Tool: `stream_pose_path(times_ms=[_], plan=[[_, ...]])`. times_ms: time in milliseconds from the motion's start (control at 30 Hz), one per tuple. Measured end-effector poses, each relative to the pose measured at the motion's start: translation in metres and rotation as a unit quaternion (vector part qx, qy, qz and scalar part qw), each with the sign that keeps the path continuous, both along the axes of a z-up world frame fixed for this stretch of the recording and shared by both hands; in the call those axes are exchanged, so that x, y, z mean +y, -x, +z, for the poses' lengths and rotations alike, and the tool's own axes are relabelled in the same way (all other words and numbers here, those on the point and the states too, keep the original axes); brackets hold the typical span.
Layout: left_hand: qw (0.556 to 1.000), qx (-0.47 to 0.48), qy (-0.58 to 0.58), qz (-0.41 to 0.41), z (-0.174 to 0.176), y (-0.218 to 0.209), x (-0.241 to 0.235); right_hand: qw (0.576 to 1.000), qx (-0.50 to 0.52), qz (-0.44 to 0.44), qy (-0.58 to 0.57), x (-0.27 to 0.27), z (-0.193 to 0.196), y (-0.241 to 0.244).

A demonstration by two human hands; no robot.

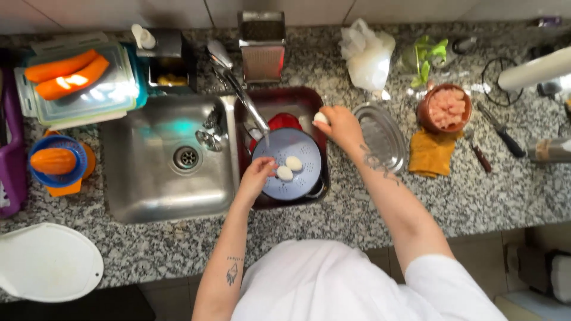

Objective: The person peels hard-boiled eggs over a kitchen sink using their hands. They remove the shells from several eggs and place the peeled eggs onto a metal tray on the countertop.

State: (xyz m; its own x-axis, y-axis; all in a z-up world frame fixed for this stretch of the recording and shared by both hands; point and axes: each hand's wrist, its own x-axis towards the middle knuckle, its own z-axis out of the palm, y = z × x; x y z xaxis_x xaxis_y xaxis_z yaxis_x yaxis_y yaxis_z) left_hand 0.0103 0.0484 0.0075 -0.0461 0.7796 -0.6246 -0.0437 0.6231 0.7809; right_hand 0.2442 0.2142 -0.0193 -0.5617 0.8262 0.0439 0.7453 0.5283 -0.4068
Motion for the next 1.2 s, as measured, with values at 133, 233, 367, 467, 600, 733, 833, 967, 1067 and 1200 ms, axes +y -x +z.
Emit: stream_pose_path(times_ms=[133,233,367,467,600,733,833,967,1067,1200], plan=[[1.000,0.004,0.000,0.007,-0.006,0.002,0.004,0.999,0.030,0.011,-0.035,0.006,0.004,0.005],[1.000,-0.007,0.020,0.002,-0.008,0.000,-0.005,0.999,0.003,-0.038,0.014,-0.009,0.003,0.000],[0.998,-0.044,-0.028,0.041,-0.001,0.000,0.026,0.983,0.178,0.031,0.029,-0.015,0.037,0.046],[0.990,-0.091,-0.042,0.097,0.010,-0.004,0.036,0.956,0.261,0.048,0.122,-0.047,0.042,0.078],[0.983,-0.037,-0.090,0.156,0.013,0.003,0.049,0.905,0.333,-0.010,0.264,-0.060,0.040,0.100],[0.974,-0.015,-0.164,0.154,-0.013,0.010,0.045,0.818,0.368,-0.086,0.433,-0.062,0.026,0.101],[0.972,-0.035,-0.198,0.123,0.002,0.019,0.053,0.811,0.396,-0.104,0.417,-0.062,0.010,0.095],[0.902,0.336,-0.250,0.105,0.028,0.060,0.111,0.856,0.330,-0.110,0.383,-0.063,0.048,0.099],[0.796,0.544,-0.267,0.016,0.022,0.084,0.164,0.882,0.279,-0.101,0.366,-0.064,0.056,0.103],[0.642,0.729,-0.145,-0.190,-0.010,0.104,0.224,0.874,0.302,-0.097,0.368,-0.062,0.054,0.108]])
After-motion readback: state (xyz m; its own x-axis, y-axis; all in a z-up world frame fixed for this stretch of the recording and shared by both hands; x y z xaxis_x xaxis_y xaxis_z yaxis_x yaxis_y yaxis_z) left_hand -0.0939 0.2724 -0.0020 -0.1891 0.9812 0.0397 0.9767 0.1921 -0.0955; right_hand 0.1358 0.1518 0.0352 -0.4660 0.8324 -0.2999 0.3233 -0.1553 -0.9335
